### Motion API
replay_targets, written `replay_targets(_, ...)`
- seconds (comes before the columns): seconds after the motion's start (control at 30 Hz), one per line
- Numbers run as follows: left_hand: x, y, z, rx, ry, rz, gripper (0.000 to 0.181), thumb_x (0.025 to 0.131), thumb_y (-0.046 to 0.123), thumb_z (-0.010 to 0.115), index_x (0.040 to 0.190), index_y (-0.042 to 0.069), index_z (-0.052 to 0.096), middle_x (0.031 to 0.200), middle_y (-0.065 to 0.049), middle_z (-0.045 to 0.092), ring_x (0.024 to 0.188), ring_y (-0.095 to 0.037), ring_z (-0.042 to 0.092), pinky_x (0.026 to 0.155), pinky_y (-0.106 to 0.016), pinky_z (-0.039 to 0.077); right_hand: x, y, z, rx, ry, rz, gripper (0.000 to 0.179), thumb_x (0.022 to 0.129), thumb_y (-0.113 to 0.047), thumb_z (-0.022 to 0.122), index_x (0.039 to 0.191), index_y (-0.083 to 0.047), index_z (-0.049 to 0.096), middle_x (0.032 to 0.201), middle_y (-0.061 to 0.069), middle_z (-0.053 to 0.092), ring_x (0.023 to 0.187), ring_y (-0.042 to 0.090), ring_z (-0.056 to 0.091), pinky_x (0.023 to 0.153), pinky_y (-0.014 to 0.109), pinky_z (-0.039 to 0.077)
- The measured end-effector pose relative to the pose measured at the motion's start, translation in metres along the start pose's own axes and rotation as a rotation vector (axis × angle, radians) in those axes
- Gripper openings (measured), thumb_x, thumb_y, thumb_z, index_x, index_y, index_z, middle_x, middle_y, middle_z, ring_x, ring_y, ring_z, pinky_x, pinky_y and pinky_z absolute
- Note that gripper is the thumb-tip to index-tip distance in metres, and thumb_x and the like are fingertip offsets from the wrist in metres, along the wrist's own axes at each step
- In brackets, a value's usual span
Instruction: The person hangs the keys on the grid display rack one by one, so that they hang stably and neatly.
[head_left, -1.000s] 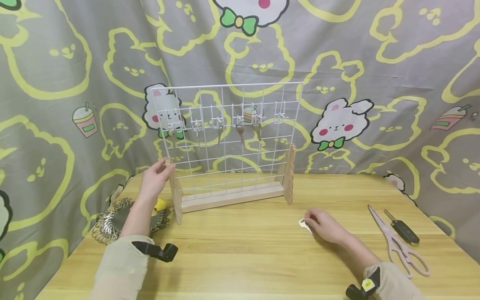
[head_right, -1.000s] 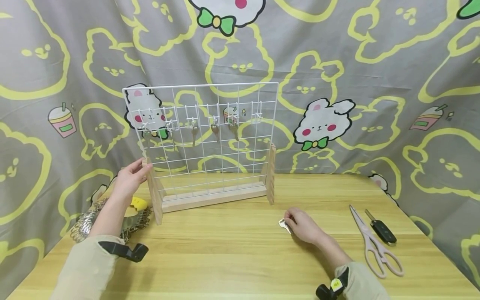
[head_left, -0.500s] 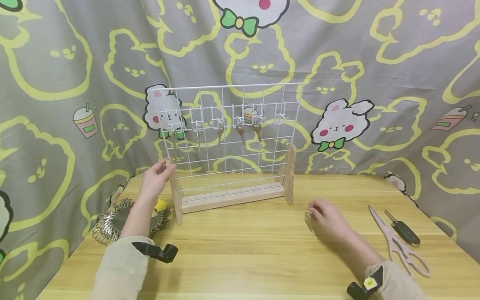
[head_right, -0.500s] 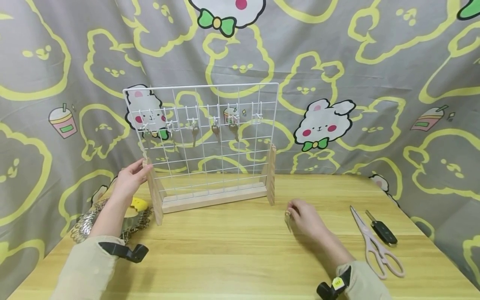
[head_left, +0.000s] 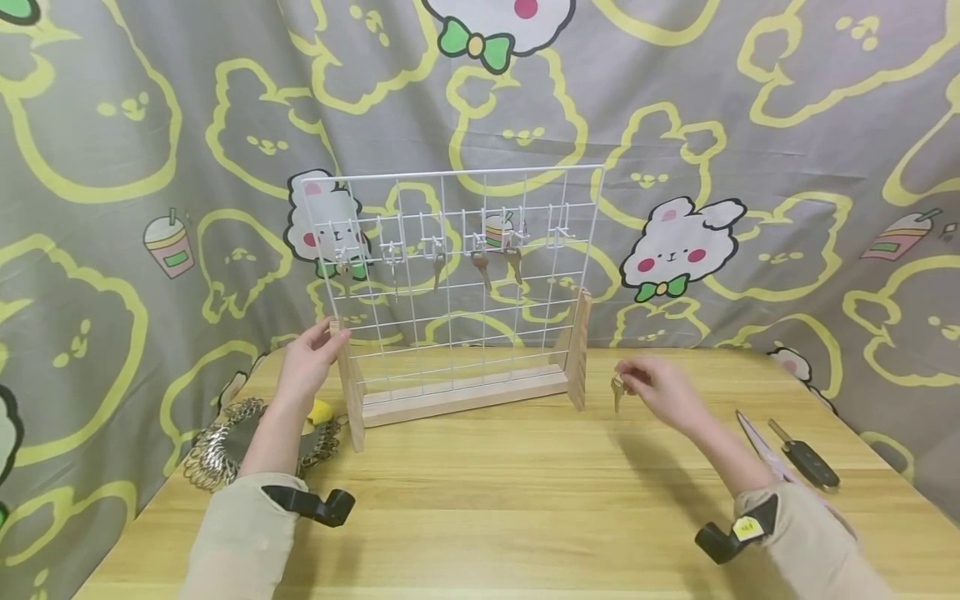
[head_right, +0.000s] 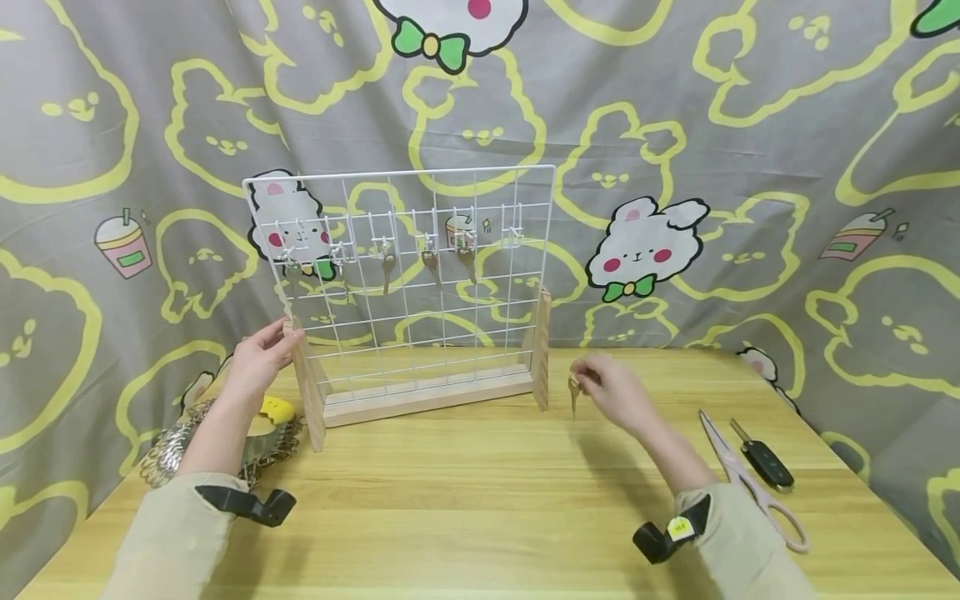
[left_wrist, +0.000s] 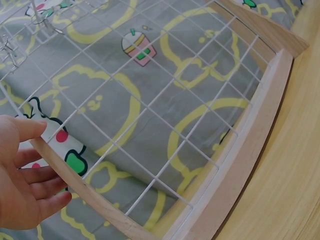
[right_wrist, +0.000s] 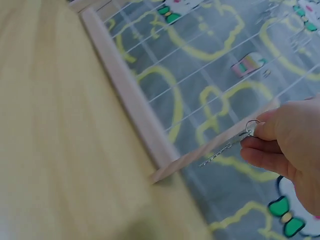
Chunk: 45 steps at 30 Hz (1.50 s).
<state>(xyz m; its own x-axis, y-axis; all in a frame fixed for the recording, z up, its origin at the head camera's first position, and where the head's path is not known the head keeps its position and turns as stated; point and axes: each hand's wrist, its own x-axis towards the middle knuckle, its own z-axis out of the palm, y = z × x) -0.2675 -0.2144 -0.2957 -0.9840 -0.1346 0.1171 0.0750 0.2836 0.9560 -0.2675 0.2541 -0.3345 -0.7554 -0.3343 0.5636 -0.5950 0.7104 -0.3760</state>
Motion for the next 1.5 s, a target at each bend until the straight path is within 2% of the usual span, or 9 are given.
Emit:
replay_targets(0.17, 0.000, 0.000, 0.000, -0.002, -0.001, -0.002, 0.069, 0.095, 0.036, 0.051, 0.149, 0.009, 0.017, 0.147, -0.022, 0.025, 0.134, -0.034, 0.026, 0.109, -0.045, 0.024, 0.024, -0.011, -0.017, -0.092, 0.129, -0.108, 0.011, 0.075, 0.010, 0.069, 0.082, 0.002, 0.067, 0.074, 0.007, 0.063, 0.060, 0.016, 0.059, 0.054, 0.026, 0.052)
replay_targets(0.23, 0.000, 0.000, 0.000, -0.002, -0.002, -0.005, 0.069, 0.095, 0.036, 0.051, 0.149, 0.009, 0.017, 0.147, -0.022, 0.025, 0.134, -0.034, 0.026, 0.109, -0.045, 0.024, 0.033, -0.014, -0.024, -0.111, 0.151, -0.120, 0.010, 0.076, 0.009, 0.069, 0.082, 0.001, 0.067, 0.074, 0.007, 0.063, 0.060, 0.015, 0.059, 0.053, 0.027, 0.052)
replay_targets(0.47, 0.000, 0.000, 0.000, 0.002, -0.002, -0.002, 0.069, 0.095, 0.035, 0.051, 0.148, 0.008, 0.017, 0.147, -0.022, 0.026, 0.134, -0.034, 0.026, 0.109, -0.045, 0.024, 0.059, -0.032, -0.041, -0.109, 0.117, -0.071, 0.003, 0.085, 0.003, 0.063, 0.086, 0.003, 0.065, 0.078, 0.011, 0.062, 0.066, 0.021, 0.060, 0.059, 0.036, 0.051)
replay_targets(0.77, 0.000, 0.001, -0.001, -0.003, 0.000, 0.001, 0.069, 0.095, 0.036, 0.051, 0.149, 0.009, 0.017, 0.147, -0.022, 0.026, 0.134, -0.034, 0.026, 0.109, -0.045, 0.024, 0.093, -0.052, -0.053, -0.079, 0.157, -0.123, 0.003, 0.087, 0.002, 0.061, 0.088, 0.005, 0.062, 0.081, 0.013, 0.060, 0.072, 0.023, 0.056, 0.063, 0.037, 0.049)
replay_targets(0.97, 0.000, 0.001, 0.000, 0.002, 0.001, -0.010, 0.069, 0.095, 0.036, 0.051, 0.149, 0.010, 0.017, 0.147, -0.022, 0.025, 0.134, -0.034, 0.026, 0.109, -0.045, 0.024, 0.110, -0.065, -0.059, -0.022, 0.167, -0.087, 0.009, 0.089, -0.002, 0.059, 0.095, 0.003, 0.064, 0.088, 0.013, 0.061, 0.076, 0.022, 0.055, 0.065, 0.027, 0.046)
replay_targets(1.2, 0.000, -0.001, 0.000, 0.007, 0.007, -0.011, 0.069, 0.095, 0.037, 0.051, 0.149, 0.009, 0.017, 0.148, -0.022, 0.023, 0.135, -0.033, 0.024, 0.109, -0.045, 0.024, 0.125, -0.075, -0.059, 0.041, 0.184, -0.008, 0.015, 0.091, -0.009, 0.059, 0.099, 0.001, 0.065, 0.095, 0.014, 0.064, 0.083, 0.025, 0.059, 0.070, 0.035, 0.048)
replay_targets(1.5, 0.001, -0.001, -0.001, 0.015, -0.003, -0.012, 0.070, 0.095, 0.038, 0.050, 0.149, 0.011, 0.016, 0.149, -0.021, 0.021, 0.136, -0.034, 0.021, 0.110, -0.046, 0.022, 0.141, -0.080, -0.057, 0.081, 0.228, 0.037, 0.015, 0.092, -0.010, 0.058, 0.097, 0.001, 0.066, 0.094, 0.014, 0.064, 0.085, 0.023, 0.057, 0.074, 0.034, 0.045)
